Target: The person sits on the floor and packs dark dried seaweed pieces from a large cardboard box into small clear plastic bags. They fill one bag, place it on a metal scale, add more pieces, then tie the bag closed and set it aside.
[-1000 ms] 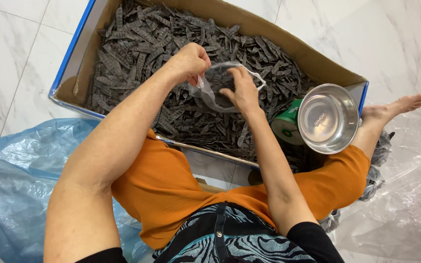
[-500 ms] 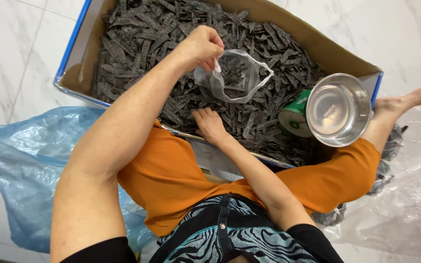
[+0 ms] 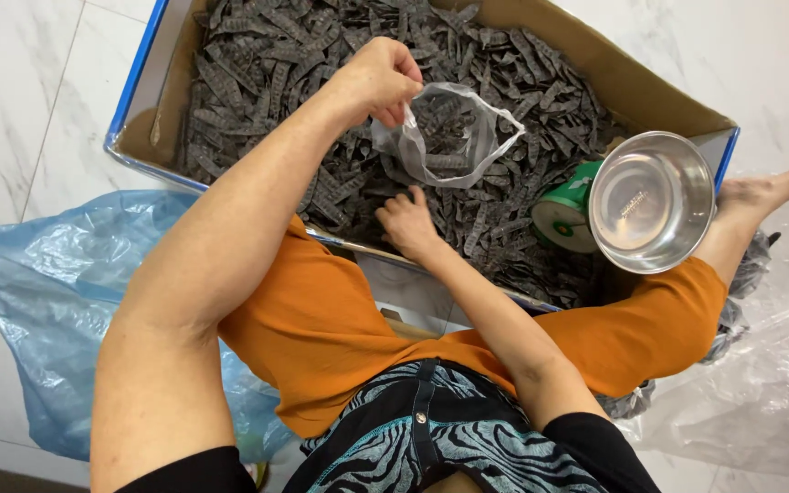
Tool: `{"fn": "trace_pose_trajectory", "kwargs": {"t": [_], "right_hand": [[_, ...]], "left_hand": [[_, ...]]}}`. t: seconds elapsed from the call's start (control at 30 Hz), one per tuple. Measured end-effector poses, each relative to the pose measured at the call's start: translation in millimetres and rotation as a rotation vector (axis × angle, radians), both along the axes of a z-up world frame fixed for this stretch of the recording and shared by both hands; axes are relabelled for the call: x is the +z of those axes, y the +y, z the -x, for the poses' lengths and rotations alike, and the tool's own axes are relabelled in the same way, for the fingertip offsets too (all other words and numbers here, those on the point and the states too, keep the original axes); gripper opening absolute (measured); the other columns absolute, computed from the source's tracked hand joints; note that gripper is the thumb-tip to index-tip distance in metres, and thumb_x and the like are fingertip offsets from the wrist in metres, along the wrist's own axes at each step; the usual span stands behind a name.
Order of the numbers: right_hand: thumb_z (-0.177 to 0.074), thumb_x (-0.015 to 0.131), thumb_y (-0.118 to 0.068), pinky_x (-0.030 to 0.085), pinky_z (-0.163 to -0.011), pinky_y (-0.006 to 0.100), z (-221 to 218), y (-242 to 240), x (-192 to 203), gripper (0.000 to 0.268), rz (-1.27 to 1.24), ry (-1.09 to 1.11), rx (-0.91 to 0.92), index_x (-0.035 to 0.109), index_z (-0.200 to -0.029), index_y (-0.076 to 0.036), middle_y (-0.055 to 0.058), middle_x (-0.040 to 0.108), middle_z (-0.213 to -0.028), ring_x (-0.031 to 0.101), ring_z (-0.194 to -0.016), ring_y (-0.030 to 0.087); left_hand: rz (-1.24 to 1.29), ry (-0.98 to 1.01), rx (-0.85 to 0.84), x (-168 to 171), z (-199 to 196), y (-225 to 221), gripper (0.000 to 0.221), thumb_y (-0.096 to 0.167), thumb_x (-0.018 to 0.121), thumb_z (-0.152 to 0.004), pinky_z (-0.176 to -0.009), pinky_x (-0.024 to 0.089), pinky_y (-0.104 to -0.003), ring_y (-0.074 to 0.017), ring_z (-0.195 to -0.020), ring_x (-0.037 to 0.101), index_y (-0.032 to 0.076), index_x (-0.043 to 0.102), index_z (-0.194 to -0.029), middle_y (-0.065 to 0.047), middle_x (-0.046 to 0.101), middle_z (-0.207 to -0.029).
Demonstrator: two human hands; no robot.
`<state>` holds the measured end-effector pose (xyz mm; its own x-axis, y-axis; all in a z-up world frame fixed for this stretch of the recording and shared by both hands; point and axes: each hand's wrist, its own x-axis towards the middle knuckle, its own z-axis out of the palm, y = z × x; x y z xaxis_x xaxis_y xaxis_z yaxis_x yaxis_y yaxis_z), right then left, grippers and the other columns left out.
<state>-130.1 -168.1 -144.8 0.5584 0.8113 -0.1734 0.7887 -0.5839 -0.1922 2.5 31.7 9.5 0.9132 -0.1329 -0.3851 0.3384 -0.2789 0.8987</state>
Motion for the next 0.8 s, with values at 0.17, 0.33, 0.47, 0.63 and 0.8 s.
{"fn": "trace_pose_trajectory", "kwargs": {"t": [0.17,0.33,0.47,0.63,0.8], "right_hand": [[-0.087,0.078,-0.017,0.042,-0.106,0.052,-2.5,-47.2,-5.9,0.021,-0.407,0.107,-0.225,0.068,-0.105,-0.012,0.007,0.072,-0.100,0.067,-0.104,0.029],[-0.093,0.073,-0.010,0.052,-0.088,0.040,-6.1,-82.5,19.8,0.015,-0.618,0.175,-0.524,0.068,-0.107,-0.008,0.012,0.073,-0.099,0.068,-0.093,0.031],[-0.103,0.063,-0.007,0.053,-0.086,0.031,-9.4,-97.4,48.5,0.012,-0.864,0.438,-0.666,0.065,-0.115,-0.004,0.014,0.073,-0.103,0.069,-0.094,0.021],[-0.105,0.061,-0.012,0.052,-0.081,0.031,-9.4,-105.1,63.9,0.018,-0.874,0.473,-0.667,0.061,-0.119,-0.001,0.019,0.070,-0.102,0.069,-0.088,0.021],[-0.102,0.069,-0.040,0.054,-0.075,0.043,-10.4,-63.0,60.0,0.045,-0.113,0.274,-0.517,0.057,-0.130,-0.007,0.017,0.072,-0.086,0.071,-0.082,0.033]], "left_hand": [[-0.027,-0.035,-0.003,-0.6,1.1,0.3,0.009,0.010,0.067,-0.096,-0.053,0.064,-0.035,-0.0187,-0.063,0.076,0.002,0.067,-0.100,-0.013,0.073,-0.076],[-0.042,-0.046,-0.022,0.8,-0.9,-3.7,0.010,0.009,0.067,-0.096,-0.052,0.063,-0.036,-0.0193,-0.064,0.076,0.002,0.067,-0.102,-0.014,0.072,-0.077],[-0.043,-0.016,-0.032,5.5,-2.4,-8.8,0.009,0.008,0.066,-0.096,-0.052,0.064,-0.034,-0.0193,-0.064,0.076,0.001,0.066,-0.102,-0.014,0.073,-0.078],[-0.080,-0.015,-0.037,7.9,-1.2,-9.5,0.010,0.008,0.066,-0.096,-0.052,0.064,-0.033,-0.0181,-0.064,0.076,0.002,0.066,-0.103,-0.013,0.073,-0.079],[-0.169,-0.010,-0.058,11.7,-2.5,-6.1,0.010,0.011,0.065,-0.097,-0.052,0.060,-0.033,-0.0173,-0.064,0.075,0.004,0.066,-0.105,-0.013,0.073,-0.077]]}}
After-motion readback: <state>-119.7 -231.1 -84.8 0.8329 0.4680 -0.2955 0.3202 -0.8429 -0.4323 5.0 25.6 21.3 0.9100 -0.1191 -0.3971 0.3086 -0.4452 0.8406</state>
